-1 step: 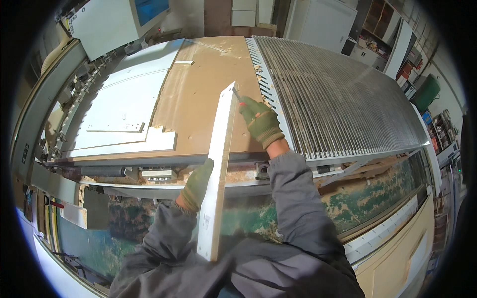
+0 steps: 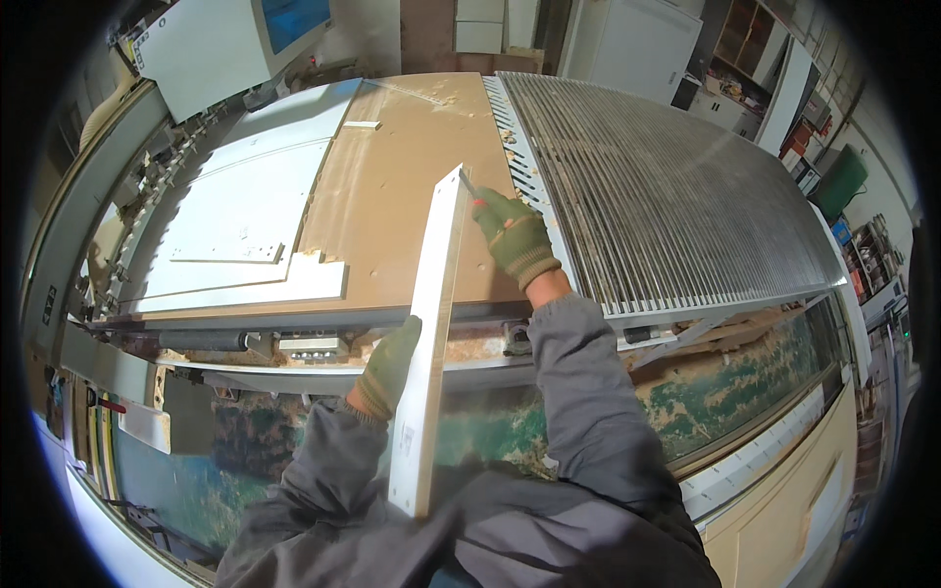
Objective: The person handles white rectangular panels and small white components in a workshop. They place panels on a conveyor, wipe surfaces, and position components along panel edges. The person moves between the conveyor and a workbench, handling multiple panels and components.
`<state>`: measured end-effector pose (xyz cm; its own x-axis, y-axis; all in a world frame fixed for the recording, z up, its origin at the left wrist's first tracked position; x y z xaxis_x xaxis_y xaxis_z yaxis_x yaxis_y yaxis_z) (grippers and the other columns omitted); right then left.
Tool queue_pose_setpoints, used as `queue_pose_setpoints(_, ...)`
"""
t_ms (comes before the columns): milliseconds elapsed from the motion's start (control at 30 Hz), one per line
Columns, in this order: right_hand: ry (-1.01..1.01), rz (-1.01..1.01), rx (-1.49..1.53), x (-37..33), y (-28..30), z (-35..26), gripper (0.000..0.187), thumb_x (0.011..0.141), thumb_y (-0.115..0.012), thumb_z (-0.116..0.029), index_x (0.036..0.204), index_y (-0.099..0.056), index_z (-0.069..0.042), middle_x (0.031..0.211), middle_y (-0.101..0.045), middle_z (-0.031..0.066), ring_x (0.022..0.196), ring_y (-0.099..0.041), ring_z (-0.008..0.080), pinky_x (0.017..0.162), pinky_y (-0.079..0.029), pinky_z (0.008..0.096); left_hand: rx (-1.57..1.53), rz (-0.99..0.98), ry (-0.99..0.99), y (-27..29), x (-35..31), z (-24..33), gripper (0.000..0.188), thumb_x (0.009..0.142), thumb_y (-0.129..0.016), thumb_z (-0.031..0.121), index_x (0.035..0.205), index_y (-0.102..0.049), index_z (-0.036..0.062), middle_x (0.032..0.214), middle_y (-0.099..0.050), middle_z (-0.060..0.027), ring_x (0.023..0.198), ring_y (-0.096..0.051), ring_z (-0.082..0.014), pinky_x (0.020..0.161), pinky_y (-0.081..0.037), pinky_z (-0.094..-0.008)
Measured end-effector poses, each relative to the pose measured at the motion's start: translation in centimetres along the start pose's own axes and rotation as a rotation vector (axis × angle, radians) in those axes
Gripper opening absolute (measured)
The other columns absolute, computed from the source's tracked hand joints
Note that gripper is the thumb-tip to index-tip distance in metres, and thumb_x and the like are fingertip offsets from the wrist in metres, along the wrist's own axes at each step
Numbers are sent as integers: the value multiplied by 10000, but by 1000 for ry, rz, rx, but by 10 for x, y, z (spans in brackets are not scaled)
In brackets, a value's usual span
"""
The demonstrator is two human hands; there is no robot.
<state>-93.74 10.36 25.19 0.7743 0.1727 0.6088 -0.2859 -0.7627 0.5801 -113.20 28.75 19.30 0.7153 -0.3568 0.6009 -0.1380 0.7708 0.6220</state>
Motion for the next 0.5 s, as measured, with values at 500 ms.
queue_pose_setpoints(500,-745,-325,1221,-194,-3,-7,298,936,-763,-299,1083,-616,-85,877,-663,36,664,-652,118,520,-516,258,-2112,252,261,-69,83,-45,364,1143,-388,312,1281,-510,-2,670,-460,10,507,-486,-136,531,-398,-302)
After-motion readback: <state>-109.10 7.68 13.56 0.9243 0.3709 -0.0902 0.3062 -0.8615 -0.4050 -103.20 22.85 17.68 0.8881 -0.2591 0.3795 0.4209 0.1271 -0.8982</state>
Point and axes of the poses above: each hand's wrist, its own x-axis towards the middle knuckle, its own y-axis out of the back of the hand, z = x × y, the point moved 9 cm from there along x, towards the middle knuckle
